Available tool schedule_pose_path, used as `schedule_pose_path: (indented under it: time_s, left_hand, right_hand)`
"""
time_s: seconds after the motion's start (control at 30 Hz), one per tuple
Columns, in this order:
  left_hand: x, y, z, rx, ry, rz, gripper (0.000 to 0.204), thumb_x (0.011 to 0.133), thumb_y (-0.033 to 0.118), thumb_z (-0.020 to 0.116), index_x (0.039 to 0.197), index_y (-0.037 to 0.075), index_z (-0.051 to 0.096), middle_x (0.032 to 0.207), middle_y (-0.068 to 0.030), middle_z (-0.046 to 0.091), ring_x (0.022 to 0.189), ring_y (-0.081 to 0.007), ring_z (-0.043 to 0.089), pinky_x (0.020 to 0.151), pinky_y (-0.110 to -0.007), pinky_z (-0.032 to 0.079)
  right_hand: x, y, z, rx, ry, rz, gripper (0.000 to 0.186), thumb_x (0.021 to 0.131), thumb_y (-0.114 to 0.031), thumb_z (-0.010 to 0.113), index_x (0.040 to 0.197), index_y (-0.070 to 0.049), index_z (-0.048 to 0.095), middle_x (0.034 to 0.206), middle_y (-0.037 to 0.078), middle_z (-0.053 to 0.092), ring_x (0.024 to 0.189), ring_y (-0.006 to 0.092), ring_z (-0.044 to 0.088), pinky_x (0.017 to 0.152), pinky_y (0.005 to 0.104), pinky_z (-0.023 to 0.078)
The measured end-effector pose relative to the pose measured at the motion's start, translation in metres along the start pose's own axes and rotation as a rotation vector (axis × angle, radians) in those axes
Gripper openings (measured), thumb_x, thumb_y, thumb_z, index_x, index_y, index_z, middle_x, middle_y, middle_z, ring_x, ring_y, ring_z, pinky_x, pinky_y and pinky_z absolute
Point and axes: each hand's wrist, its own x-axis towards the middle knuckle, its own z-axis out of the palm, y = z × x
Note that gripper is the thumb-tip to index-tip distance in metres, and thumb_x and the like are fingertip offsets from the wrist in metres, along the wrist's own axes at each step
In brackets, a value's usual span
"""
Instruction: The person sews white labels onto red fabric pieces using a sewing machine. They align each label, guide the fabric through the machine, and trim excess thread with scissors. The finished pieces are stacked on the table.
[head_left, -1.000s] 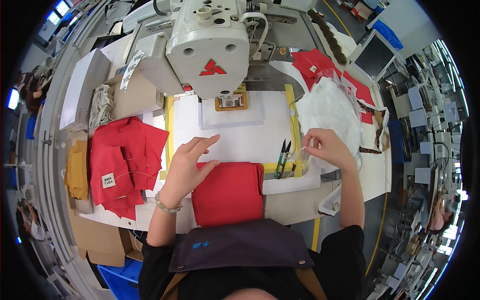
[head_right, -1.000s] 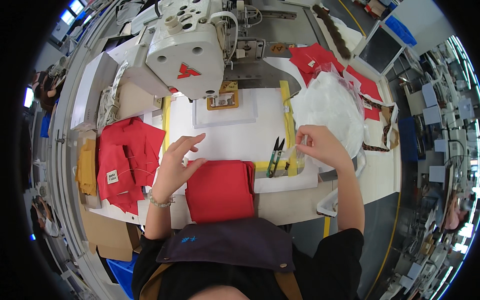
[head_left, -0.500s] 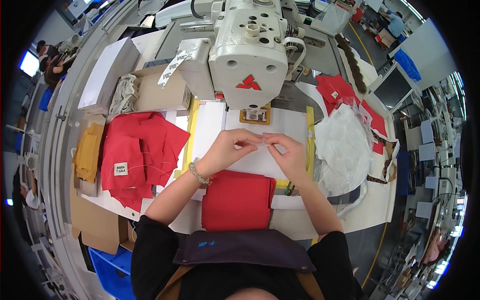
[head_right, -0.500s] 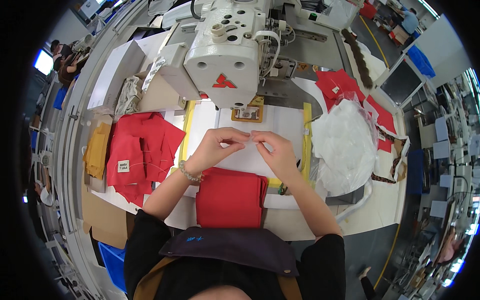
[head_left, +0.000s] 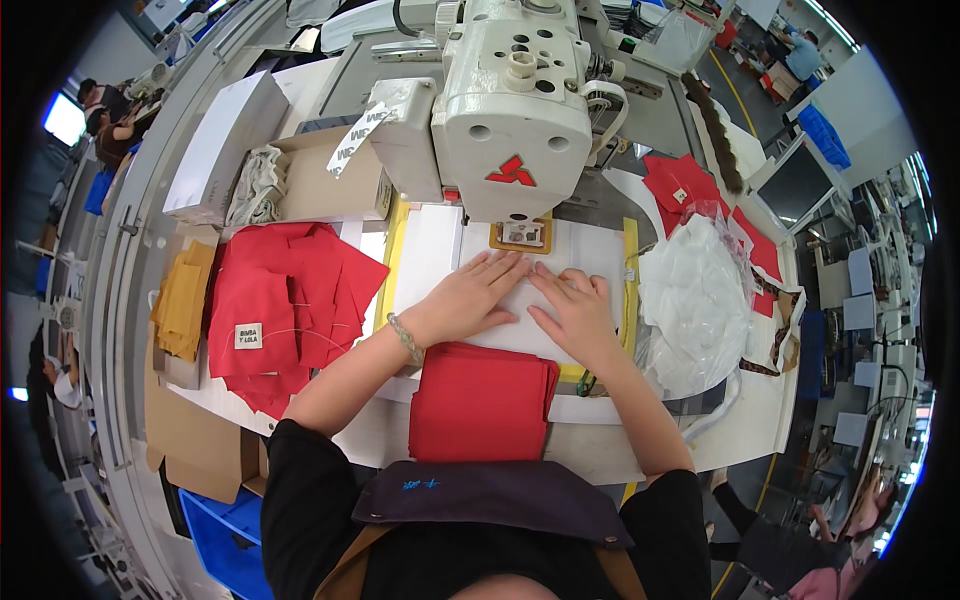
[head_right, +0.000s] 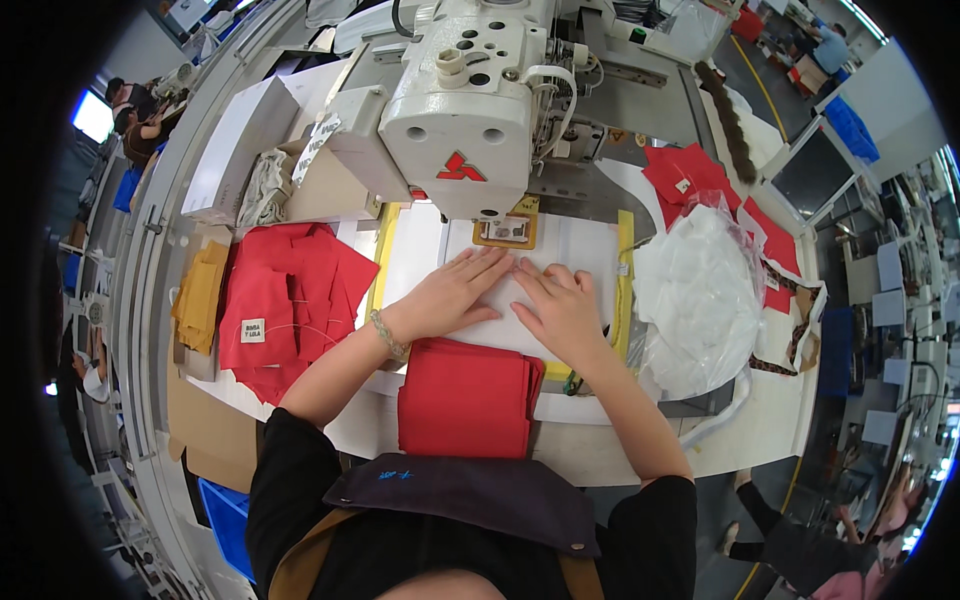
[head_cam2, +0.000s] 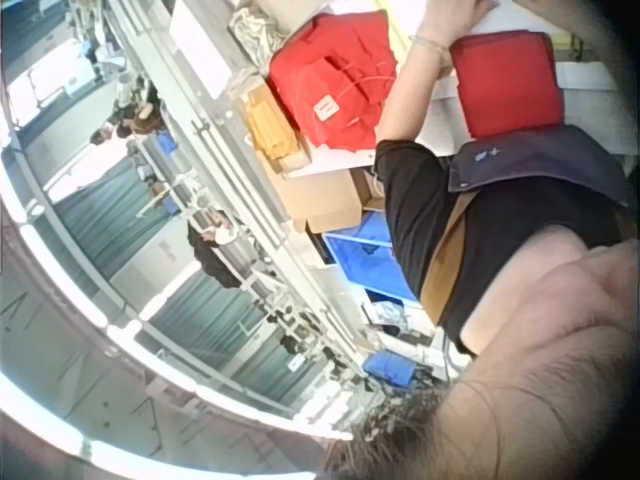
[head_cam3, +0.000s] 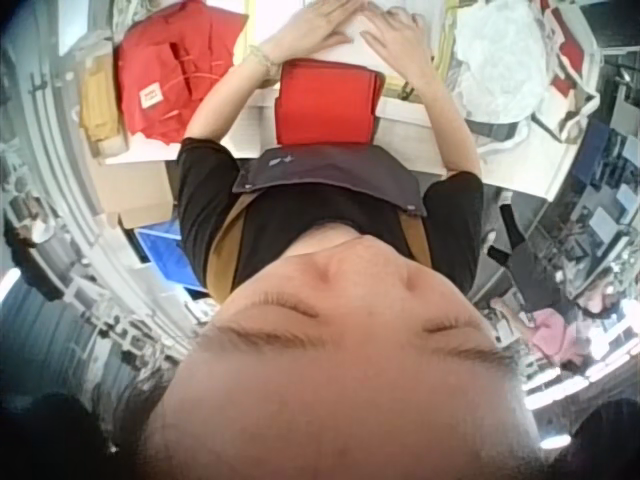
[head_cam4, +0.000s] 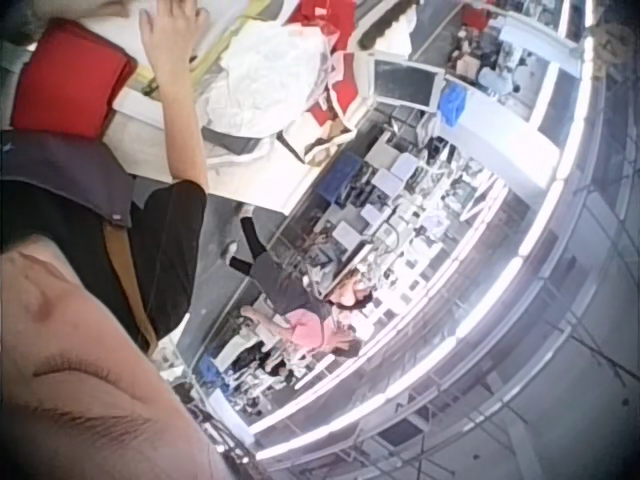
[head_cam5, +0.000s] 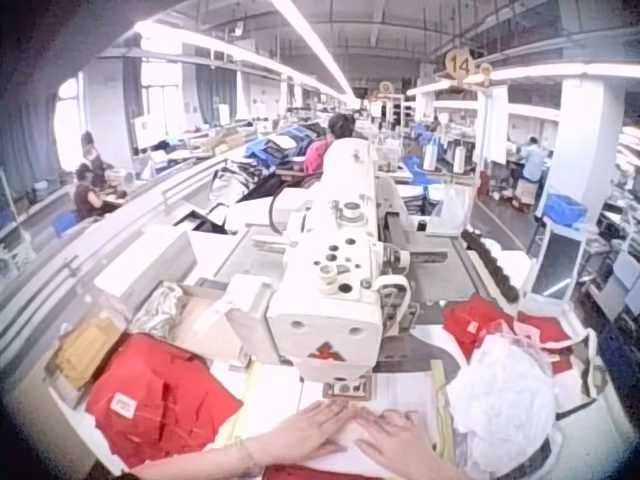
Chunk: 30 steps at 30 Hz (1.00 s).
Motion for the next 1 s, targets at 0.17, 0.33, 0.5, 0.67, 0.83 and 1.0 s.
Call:
schedule_pose_path:
  time_s: [0.17,0.33,0.5,0.67,0.83,1.0]
  left_hand:
    - [-0.002,0.007,-0.007,0.095,0.101,-0.179,0.057,0.086,0.030,0.067,0.132,0.000,0.050,0.131,-0.0195,0.055,0.120,-0.0361,0.054,0.106,-0.043,0.040]
    - [0.006,0.023,-0.016,0.020,0.171,-0.112,0.055,0.086,0.033,0.067,0.127,-0.001,0.053,0.127,-0.0220,0.057,0.117,-0.0374,0.055,0.104,-0.043,0.041]
    - [0.017,0.021,-0.006,0.079,0.239,-0.084,0.063,0.086,0.042,0.065,0.130,-0.002,0.050,0.132,-0.0243,0.053,0.122,-0.0385,0.051,0.106,-0.044,0.039]
    - [0.028,0.015,-0.001,0.036,0.202,-0.097,0.072,0.088,0.053,0.058,0.134,-0.002,0.046,0.134,-0.0252,0.050,0.124,-0.0407,0.049,0.108,-0.046,0.036]
    - [0.034,0.011,0.001,0.032,0.191,-0.096,0.076,0.087,0.057,0.056,0.133,-0.002,0.047,0.132,-0.0259,0.051,0.122,-0.0418,0.049,0.108,-0.047,0.035]
    - [0.035,0.007,0.003,0.030,0.192,-0.096,0.078,0.087,0.061,0.054,0.132,-0.002,0.047,0.131,-0.0262,0.051,0.121,-0.0421,0.050,0.108,-0.048,0.034]
  right_hand:
    - [0.001,-0.002,0.007,-0.057,-0.016,0.056,0.046,0.087,-0.030,0.065,0.128,-0.012,0.057,0.137,0.001,0.056,0.110,0.0217,0.049,0.090,0.0396,0.031]
    - [0.003,-0.012,0.014,-0.077,-0.050,0.139,0.051,0.083,-0.026,0.066,0.130,-0.011,0.055,0.139,0.002,0.053,0.114,0.0238,0.047,0.090,0.0424,0.030]
    - [0.007,-0.022,0.023,-0.170,-0.008,0.162,0.057,0.079,-0.028,0.066,0.131,-0.009,0.054,0.136,0.004,0.054,0.112,0.0224,0.047,0.086,0.0407,0.033]
    - [0.010,-0.030,0.030,-0.138,0.006,0.232,0.050,0.083,-0.029,0.061,0.129,-0.010,0.055,0.139,0.003,0.051,0.116,0.0252,0.045,0.087,0.0431,0.032]
    - [0.013,-0.036,0.033,-0.142,-0.023,0.261,0.047,0.083,-0.030,0.061,0.127,-0.011,0.056,0.138,0.003,0.052,0.116,0.0261,0.045,0.087,0.0448,0.032]
    - [0.014,-0.036,0.035,-0.160,-0.030,0.269,0.046,0.084,-0.030,0.060,0.126,-0.011,0.057,0.137,0.003,0.053,0.116,0.0265,0.045,0.087,0.0453,0.031]
